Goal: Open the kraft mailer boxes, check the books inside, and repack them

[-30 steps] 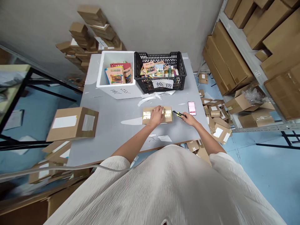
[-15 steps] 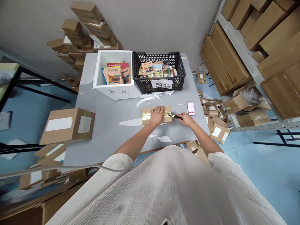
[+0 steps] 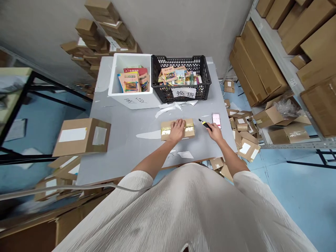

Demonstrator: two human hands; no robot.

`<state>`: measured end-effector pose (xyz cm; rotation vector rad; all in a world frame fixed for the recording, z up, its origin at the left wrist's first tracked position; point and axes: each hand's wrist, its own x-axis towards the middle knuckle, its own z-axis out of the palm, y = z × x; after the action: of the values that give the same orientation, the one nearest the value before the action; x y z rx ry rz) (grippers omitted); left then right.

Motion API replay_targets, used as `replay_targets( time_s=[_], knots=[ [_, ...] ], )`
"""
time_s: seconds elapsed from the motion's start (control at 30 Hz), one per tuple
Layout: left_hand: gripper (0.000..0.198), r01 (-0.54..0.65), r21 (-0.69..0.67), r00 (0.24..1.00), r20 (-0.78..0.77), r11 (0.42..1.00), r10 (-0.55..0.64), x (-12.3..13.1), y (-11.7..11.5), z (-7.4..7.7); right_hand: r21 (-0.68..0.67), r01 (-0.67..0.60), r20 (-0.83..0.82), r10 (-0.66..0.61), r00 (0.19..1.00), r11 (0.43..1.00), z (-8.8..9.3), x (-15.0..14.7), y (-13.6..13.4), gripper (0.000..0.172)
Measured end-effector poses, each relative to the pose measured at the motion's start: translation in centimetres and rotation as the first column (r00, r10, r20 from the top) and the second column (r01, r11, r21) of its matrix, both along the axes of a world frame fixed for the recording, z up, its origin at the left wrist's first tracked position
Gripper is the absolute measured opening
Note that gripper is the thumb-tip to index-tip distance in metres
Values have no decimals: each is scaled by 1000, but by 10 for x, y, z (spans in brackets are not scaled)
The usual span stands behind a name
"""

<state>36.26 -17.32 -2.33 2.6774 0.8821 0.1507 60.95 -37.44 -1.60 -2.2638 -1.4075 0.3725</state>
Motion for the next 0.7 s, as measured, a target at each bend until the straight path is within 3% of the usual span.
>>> replay_targets(
  time_s=[0.13, 0.27, 0.47, 0.6, 0.7],
  knots=[
    [73, -9, -26, 1000, 2, 1000, 9, 0, 0, 1, 17, 17, -57, -16, 998, 1000, -4, 13, -3, 59],
    [70, -13, -66, 1000, 3, 998, 13, -9, -5, 7, 48, 27, -163, -19, 986, 998, -8, 1, 13, 57],
    [67, -43, -67, 999, 3, 997, 43, -49, -22, 16, 105, -76, -231, 99, 968, 992, 0, -26, 73, 54],
    [56, -103, -61, 995, -13, 993, 103, -72, -28, 16, 37, -200, -146, 203, 968, 979, 8, -44, 115, 50],
    [47, -128, -80, 991, -54, 989, 124, -81, -30, 13, -49, -268, -118, 261, 958, 962, 10, -55, 131, 47]
  ],
)
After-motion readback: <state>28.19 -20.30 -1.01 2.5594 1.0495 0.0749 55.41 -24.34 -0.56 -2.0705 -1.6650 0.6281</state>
